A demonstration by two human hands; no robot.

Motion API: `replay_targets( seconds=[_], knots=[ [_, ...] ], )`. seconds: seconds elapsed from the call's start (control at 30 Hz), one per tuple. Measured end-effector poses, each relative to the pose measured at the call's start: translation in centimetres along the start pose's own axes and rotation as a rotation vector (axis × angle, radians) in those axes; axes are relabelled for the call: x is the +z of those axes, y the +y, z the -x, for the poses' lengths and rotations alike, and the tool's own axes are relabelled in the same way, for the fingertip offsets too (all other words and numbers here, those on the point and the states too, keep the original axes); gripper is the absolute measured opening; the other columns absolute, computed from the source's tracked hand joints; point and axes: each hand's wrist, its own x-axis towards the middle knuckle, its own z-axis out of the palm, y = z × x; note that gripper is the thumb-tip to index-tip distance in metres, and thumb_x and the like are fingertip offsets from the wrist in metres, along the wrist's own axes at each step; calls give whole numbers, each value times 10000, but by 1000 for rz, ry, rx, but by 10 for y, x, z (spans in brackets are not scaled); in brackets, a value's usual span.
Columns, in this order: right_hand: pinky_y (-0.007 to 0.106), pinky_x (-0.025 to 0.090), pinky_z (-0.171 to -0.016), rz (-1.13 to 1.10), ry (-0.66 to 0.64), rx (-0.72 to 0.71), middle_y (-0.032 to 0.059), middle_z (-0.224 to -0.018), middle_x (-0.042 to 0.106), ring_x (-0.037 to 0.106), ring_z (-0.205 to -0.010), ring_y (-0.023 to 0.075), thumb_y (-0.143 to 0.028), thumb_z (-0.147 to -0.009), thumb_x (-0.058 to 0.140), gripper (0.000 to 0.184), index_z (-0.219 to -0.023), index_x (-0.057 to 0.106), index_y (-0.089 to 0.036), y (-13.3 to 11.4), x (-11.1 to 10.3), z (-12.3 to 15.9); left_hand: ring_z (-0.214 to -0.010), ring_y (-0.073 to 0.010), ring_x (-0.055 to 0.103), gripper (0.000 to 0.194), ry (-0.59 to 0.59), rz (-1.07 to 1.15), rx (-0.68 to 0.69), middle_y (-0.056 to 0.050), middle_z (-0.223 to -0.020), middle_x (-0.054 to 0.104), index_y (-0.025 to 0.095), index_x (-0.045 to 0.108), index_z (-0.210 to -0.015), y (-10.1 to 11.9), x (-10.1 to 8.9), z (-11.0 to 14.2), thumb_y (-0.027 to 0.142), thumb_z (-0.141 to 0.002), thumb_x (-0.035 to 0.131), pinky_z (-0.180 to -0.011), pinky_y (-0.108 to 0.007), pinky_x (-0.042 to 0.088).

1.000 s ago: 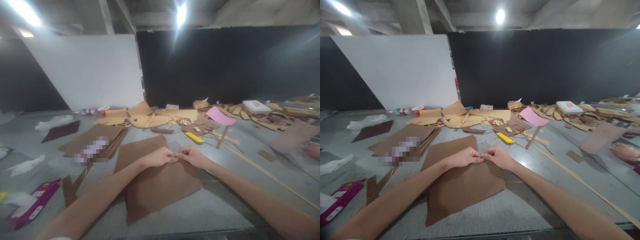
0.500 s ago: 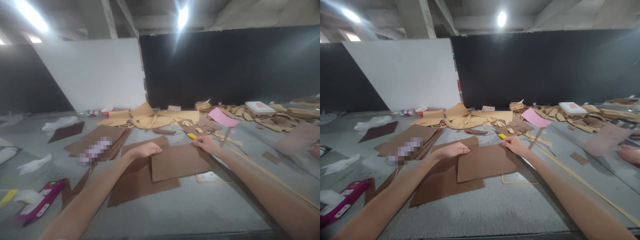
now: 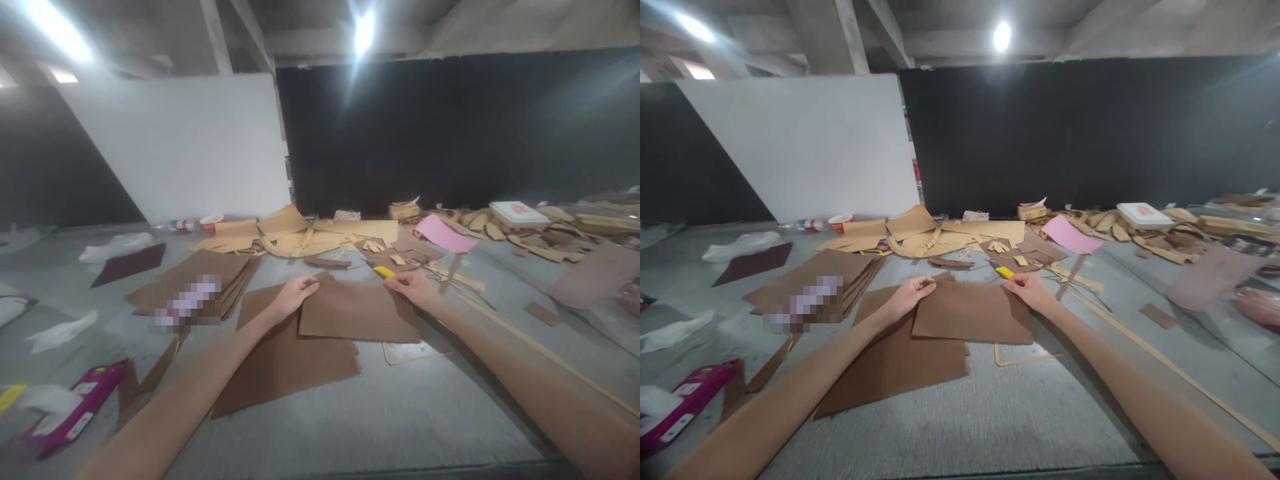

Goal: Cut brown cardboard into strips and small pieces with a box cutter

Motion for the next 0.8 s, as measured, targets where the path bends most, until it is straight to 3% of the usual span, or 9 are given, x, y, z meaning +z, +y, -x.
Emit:
replay_targets(
  seconds=[0.23, 0.33, 0.5, 0.67, 0.8],
  knots=[
    [279, 349, -593, 98, -209, -159, 5, -682, 645, 533, -646, 163, -680, -948, 573, 559, -727, 714, -185, -10, 3, -2, -806, -195, 609, 574, -31, -128, 35, -35, -878, 685, 167, 638, -895, -2, -4, 0, 738, -927, 587, -732, -274, 437],
    [280, 325, -586, 204, -290, -276, -2, -649, 616, 508, -635, 161, -619, -959, 590, 515, -688, 697, -194, -27, 11, -11, -792, -195, 611, 578, -45, -130, 41, -34, -866, 690, 170, 635, -880, 2, -2, 0, 745, -917, 585, -725, -275, 440],
    [279, 353, -610, 207, -460, -365, 21, -772, 710, 571, -706, 181, -523, -968, 611, 390, -787, 748, -205, -69, 39, -34, -787, -204, 639, 564, -12, -99, 27, -51, -866, 729, 158, 691, -889, 5, 4, 1, 720, -880, 650, -715, -281, 465],
    [271, 310, -577, 131, -464, -359, -17, -639, 577, 467, -606, 142, -506, -982, 597, 396, -753, 692, -197, -100, 77, -45, -841, -232, 672, 499, 75, -289, 81, -69, -902, 781, 158, 784, -916, 8, -1, 1, 646, -887, 684, -750, -295, 480],
    [277, 292, -586, 129, -421, -401, -18, -635, 571, 442, -604, 134, -411, -995, 602, 340, -758, 690, -184, -106, 96, -46, -862, -253, 698, 527, 23, -385, 143, -88, -904, 800, 156, 805, -907, 12, -12, -3, 658, -915, 645, -787, -307, 492]
  ],
)
